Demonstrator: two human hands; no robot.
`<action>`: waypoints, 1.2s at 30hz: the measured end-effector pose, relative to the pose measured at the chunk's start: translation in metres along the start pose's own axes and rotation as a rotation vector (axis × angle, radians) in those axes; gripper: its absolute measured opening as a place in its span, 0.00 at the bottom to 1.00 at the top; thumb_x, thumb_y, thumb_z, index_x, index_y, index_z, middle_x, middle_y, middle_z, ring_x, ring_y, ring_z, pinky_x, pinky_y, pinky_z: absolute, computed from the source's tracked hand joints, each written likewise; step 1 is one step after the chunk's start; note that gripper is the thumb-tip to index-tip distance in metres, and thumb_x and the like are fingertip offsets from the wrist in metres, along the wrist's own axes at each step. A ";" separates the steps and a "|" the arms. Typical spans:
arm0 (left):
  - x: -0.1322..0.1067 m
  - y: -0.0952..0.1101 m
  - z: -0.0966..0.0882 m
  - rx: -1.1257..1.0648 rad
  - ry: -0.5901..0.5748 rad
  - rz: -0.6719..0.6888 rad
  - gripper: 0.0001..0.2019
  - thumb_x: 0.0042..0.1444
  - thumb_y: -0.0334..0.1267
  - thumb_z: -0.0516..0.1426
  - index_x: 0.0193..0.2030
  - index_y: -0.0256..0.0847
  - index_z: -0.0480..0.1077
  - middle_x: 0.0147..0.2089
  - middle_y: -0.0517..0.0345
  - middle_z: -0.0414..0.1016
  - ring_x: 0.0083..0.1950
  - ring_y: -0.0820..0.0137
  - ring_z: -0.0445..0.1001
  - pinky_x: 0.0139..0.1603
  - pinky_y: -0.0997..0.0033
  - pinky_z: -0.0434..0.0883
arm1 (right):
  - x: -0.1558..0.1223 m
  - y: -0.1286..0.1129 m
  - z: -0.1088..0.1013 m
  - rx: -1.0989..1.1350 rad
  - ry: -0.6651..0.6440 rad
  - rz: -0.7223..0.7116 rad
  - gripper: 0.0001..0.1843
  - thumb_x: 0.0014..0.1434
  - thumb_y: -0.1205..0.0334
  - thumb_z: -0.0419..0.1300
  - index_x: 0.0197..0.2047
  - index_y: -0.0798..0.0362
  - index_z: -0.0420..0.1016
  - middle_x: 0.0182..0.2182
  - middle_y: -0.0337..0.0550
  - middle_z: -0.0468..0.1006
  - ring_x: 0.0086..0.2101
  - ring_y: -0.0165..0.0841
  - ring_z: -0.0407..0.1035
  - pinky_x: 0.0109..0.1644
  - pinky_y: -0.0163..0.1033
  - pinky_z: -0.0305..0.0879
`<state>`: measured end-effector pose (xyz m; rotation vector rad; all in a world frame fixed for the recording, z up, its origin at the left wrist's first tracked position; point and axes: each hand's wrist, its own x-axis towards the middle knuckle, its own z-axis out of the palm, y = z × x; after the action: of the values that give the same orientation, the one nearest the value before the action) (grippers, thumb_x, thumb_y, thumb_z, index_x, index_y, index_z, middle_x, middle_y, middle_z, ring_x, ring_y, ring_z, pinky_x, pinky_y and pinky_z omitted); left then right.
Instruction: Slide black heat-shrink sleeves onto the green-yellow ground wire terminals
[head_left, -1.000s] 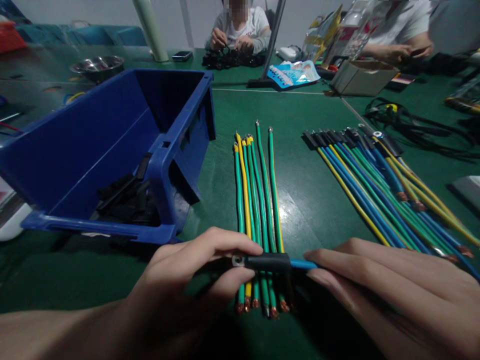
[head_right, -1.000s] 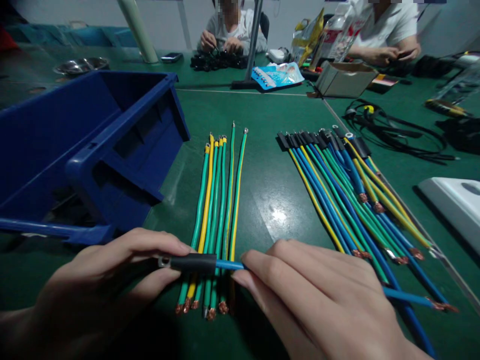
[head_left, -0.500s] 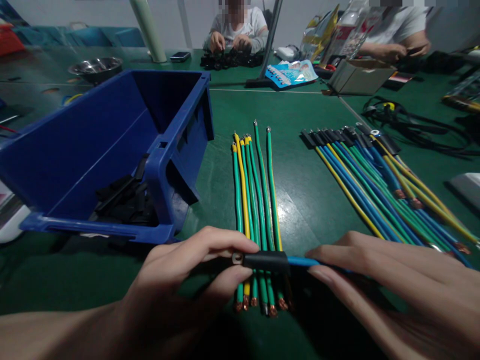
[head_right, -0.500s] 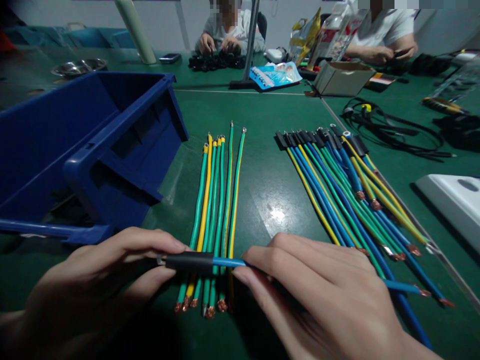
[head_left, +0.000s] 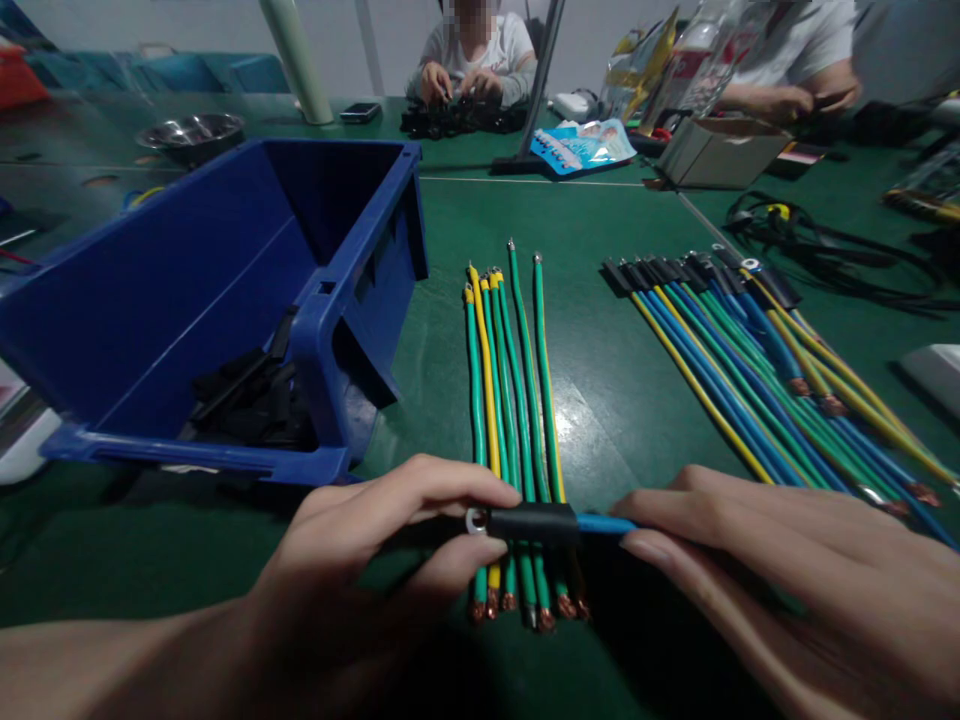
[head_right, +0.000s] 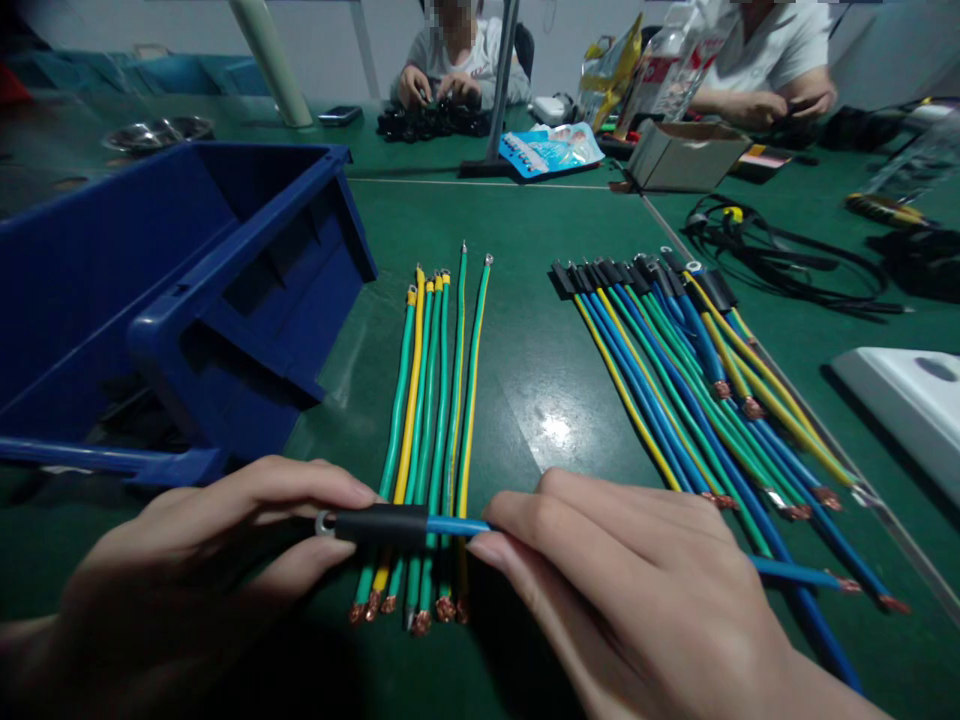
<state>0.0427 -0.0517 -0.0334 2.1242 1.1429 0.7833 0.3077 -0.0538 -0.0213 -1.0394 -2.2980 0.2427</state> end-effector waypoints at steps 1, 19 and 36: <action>0.000 0.001 0.000 -0.006 0.010 0.002 0.16 0.63 0.30 0.60 0.54 0.55 0.68 0.44 0.71 0.81 0.39 0.80 0.81 0.40 0.91 0.75 | 0.000 0.000 0.000 -0.013 -0.006 -0.003 0.09 0.72 0.66 0.50 0.41 0.47 0.67 0.22 0.32 0.71 0.18 0.28 0.64 0.21 0.37 0.56; -0.003 -0.003 -0.002 -0.068 0.017 -0.014 0.14 0.62 0.29 0.61 0.52 0.50 0.73 0.44 0.64 0.83 0.40 0.73 0.83 0.40 0.84 0.77 | -0.002 0.002 0.003 -0.029 0.014 0.012 0.07 0.71 0.62 0.53 0.43 0.48 0.73 0.24 0.35 0.75 0.22 0.30 0.70 0.23 0.37 0.58; 0.000 -0.002 -0.003 -0.065 -0.006 -0.007 0.20 0.62 0.27 0.61 0.55 0.58 0.69 0.48 0.72 0.80 0.43 0.80 0.80 0.45 0.89 0.74 | 0.001 0.003 0.002 -0.053 0.037 -0.013 0.06 0.71 0.64 0.54 0.43 0.49 0.72 0.24 0.34 0.75 0.22 0.28 0.71 0.23 0.35 0.58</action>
<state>0.0394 -0.0499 -0.0325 2.0666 1.1061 0.7994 0.3076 -0.0508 -0.0230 -1.0456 -2.2882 0.1569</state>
